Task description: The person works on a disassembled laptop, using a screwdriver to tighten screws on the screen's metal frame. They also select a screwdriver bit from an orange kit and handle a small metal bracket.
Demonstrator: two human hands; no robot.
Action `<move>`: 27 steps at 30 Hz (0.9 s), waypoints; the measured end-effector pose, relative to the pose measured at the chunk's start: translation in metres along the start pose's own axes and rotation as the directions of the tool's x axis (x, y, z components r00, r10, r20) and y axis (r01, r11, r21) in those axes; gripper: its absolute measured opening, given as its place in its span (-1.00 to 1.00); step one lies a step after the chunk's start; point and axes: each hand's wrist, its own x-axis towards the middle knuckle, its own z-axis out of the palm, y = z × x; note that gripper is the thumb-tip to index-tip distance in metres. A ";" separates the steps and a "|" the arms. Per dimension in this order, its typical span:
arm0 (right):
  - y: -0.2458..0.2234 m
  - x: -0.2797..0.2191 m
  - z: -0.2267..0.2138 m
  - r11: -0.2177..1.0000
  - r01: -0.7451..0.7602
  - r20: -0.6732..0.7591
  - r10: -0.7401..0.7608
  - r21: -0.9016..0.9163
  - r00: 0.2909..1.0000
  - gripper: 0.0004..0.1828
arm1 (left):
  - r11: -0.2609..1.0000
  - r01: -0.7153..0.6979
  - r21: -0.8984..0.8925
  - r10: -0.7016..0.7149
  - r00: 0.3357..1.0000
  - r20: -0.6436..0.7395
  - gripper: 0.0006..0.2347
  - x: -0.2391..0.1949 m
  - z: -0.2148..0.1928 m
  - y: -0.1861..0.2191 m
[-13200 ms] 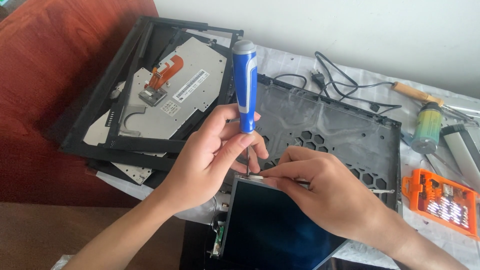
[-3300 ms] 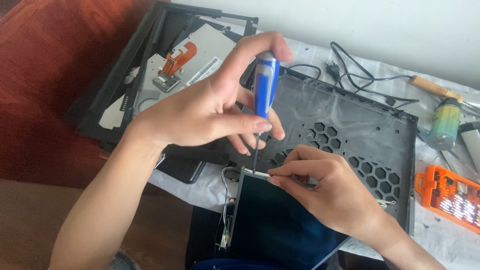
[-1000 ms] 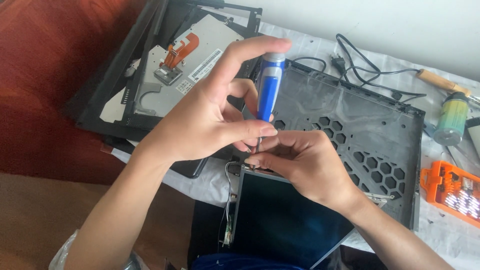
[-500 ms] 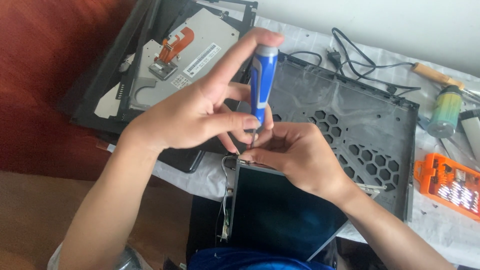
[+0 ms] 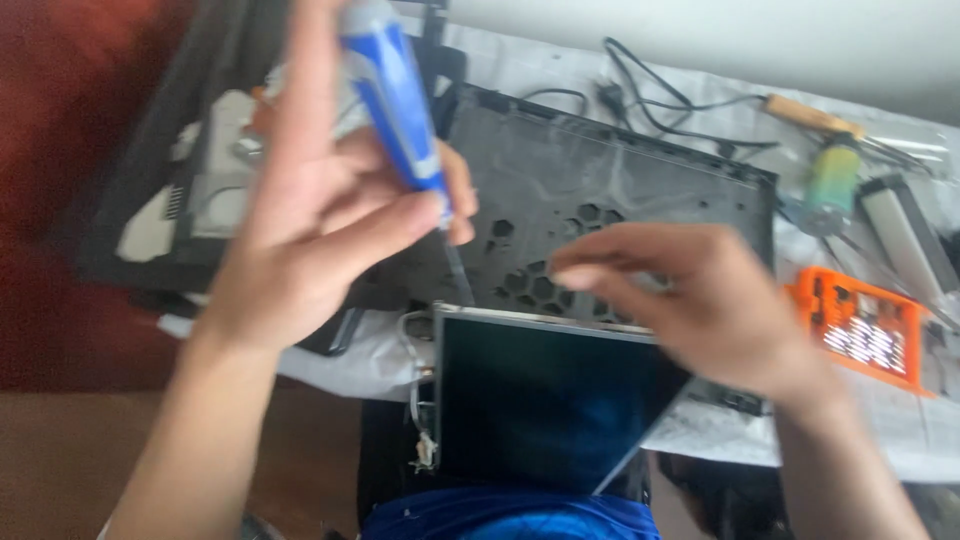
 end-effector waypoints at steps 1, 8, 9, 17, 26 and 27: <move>0.008 -0.011 -0.012 1.000 -0.014 -0.008 0.014 -0.005 1.000 -0.74 | 1.000 0.004 -0.009 -0.004 1.000 0.014 -0.13 -0.001 0.004 0.003; 0.055 -0.074 -0.049 0.838 -0.543 -0.093 0.546 0.057 0.833 -0.69 | 0.802 -0.099 0.589 -0.062 0.967 0.246 -0.58 0.019 0.052 0.007; 0.062 -0.081 -0.049 0.846 -0.524 -0.097 0.532 0.098 0.841 -0.68 | 0.720 -0.105 0.686 -0.097 0.963 0.250 -0.66 0.023 0.055 0.000; 0.101 -0.118 -0.047 0.881 -0.254 -0.178 0.346 0.399 0.921 -0.69 | 0.535 -0.059 0.843 -0.337 0.900 0.277 -0.68 0.060 0.091 -0.037; 0.131 -0.081 -0.097 0.939 0.014 -0.444 0.149 0.344 0.883 -0.44 | 0.659 -0.315 0.683 -0.143 0.839 0.524 -0.55 0.155 0.178 -0.064; 0.141 -0.076 -0.102 0.933 0.032 -0.501 0.163 0.358 0.850 -0.43 | 0.684 -0.250 0.686 -0.170 0.859 0.483 -0.58 0.163 0.187 -0.066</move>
